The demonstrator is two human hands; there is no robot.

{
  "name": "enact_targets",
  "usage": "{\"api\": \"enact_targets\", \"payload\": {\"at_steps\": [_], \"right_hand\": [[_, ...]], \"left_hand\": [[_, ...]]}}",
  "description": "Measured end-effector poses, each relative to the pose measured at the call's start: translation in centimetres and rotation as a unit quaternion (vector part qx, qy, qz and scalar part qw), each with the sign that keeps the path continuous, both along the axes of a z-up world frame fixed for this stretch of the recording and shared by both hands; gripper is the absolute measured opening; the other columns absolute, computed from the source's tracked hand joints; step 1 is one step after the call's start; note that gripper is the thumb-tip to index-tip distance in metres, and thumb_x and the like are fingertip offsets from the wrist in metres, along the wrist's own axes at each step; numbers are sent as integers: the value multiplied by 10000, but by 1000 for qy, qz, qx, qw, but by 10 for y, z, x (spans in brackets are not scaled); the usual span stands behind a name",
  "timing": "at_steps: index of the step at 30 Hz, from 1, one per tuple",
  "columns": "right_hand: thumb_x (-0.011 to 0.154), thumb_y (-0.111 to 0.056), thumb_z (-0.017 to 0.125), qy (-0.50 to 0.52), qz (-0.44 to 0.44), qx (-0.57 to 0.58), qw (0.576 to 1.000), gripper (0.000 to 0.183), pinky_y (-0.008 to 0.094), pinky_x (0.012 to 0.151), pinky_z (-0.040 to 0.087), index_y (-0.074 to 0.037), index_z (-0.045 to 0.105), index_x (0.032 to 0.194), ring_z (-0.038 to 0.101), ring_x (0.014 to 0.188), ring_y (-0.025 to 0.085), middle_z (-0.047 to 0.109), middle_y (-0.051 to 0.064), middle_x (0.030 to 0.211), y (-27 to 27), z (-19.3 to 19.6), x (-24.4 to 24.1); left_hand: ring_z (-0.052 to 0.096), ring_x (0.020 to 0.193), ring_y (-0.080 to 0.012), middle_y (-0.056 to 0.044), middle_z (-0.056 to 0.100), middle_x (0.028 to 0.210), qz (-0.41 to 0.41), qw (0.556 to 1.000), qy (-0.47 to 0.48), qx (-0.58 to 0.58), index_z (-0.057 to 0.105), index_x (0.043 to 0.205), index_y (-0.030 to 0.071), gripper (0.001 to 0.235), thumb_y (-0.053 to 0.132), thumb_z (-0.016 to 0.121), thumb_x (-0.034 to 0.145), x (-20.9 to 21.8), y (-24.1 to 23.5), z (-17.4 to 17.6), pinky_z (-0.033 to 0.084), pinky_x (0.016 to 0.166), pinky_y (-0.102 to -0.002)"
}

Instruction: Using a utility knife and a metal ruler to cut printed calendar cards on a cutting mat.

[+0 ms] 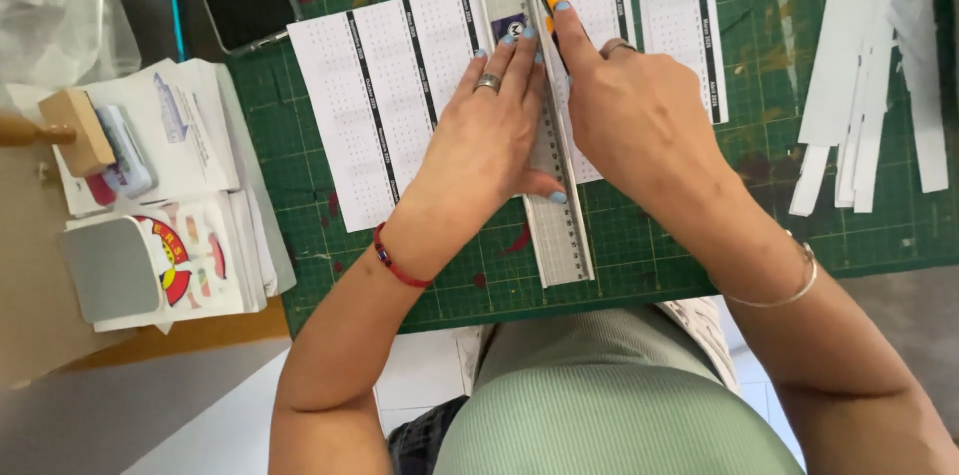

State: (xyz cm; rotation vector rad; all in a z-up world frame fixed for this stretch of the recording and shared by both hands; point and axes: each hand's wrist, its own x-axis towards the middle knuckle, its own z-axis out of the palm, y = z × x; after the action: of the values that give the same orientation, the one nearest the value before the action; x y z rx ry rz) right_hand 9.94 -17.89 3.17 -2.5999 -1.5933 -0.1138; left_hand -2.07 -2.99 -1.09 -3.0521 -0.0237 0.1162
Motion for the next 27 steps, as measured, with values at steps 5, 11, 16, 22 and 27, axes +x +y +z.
{"api": "enact_targets", "payload": {"at_steps": [5, 11, 16, 22, 27], "right_hand": [[1044, -147, 603, 4, 0, 1, 1000, 595, 483, 361, 431, -60, 544, 1629, 603, 430, 377, 681, 121, 765, -17, 7, -15], [1062, -159, 587, 35, -13, -31, 999, 596, 481, 342, 428, -68, 533, 1649, 594, 423, 374, 683, 114, 766, -35, 17, -35], [1068, -165, 569, 43, -13, -57, 997, 623, 449, 332, 413, -66, 492, 1678, 577, 385, 325, 666, 109, 785, -51, 21, -50], [1057, -189, 547, 55, -28, -92, 994, 645, 477, 318, 438, -106, 455, 1690, 571, 371, 357, 656, 111, 823, -74, 24, -71], [1034, -186, 560, 34, -19, -90, 995, 653, 444, 338, 454, -94, 491, 1677, 560, 387, 284, 614, 65, 792, -92, 24, -88]], "left_hand": [[390, 1579, -352, -214, 385, 1714, 12, 1000, -3, -19, 429, 1611, -63, 1549, 938, 903, 528, 3, -2, -5, 324, 1295, -510], [346, 1598, -366, -227, 324, 1736, 20, 999, 20, -43, 390, 1631, -58, 1529, 900, 919, 563, 5, -2, -3, 288, 1307, -516], [371, 1593, -353, -223, 331, 1734, 24, 999, 18, -31, 399, 1618, -67, 1543, 902, 916, 534, 4, -4, 1, 302, 1303, -506], [371, 1589, -361, -223, 338, 1733, 22, 999, 21, -19, 420, 1618, -66, 1491, 898, 882, 578, 3, -6, 1, 306, 1300, -501], [369, 1595, -327, -196, 337, 1743, 23, 999, 25, 13, 398, 1643, -51, 1493, 934, 828, 606, 2, -8, 6, 304, 1301, -486]]}}
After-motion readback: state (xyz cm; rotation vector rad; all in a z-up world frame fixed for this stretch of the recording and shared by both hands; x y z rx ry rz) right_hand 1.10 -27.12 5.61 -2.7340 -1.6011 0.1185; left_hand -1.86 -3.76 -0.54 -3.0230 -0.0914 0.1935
